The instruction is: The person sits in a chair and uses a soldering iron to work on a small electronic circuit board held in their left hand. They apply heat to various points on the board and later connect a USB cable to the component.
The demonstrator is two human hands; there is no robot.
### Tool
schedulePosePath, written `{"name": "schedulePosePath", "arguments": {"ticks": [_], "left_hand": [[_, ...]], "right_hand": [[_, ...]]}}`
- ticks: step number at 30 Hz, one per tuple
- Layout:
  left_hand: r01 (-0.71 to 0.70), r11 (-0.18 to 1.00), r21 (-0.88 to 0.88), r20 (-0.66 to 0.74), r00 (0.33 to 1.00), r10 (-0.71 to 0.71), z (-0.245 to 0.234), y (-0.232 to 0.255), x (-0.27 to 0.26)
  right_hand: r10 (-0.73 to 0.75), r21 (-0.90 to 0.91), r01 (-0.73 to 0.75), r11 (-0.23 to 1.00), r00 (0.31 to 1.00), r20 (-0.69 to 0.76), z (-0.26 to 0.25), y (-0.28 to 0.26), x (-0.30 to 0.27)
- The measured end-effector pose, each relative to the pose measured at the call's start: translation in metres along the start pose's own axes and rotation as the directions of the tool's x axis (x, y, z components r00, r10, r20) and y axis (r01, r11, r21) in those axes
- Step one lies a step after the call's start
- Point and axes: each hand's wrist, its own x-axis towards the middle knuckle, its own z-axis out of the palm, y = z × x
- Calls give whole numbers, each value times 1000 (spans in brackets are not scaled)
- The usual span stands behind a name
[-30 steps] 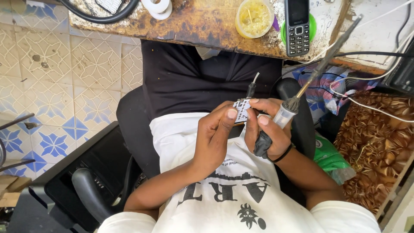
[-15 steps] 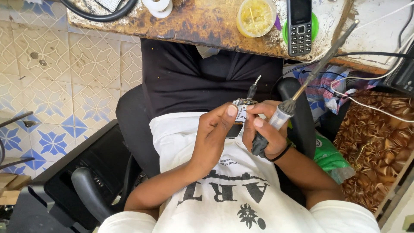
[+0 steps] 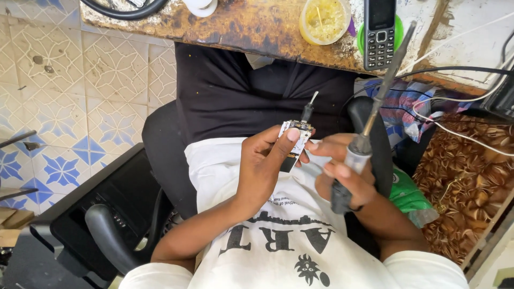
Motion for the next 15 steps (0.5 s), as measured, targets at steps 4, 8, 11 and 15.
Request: {"name": "schedulePosePath", "arguments": {"ticks": [4,8,11,15], "left_hand": [[-68,989,132,16,998,66,-5,5,-2],[-121,936,331,-6,991,130,-9,13,-2],[-251,835,489,7,959,284,-10,15,2],[-332,769,546,37,927,374,-11,18,7]], "right_hand": [[55,88,-46,995,994,-94,10,-10,28],[-398,-514,221,829,878,-265,28,-51,70],[-213,-519,-5,855,909,-359,20,-58,61],[68,-302,-230,925,883,-465,8,-51,49]]}}
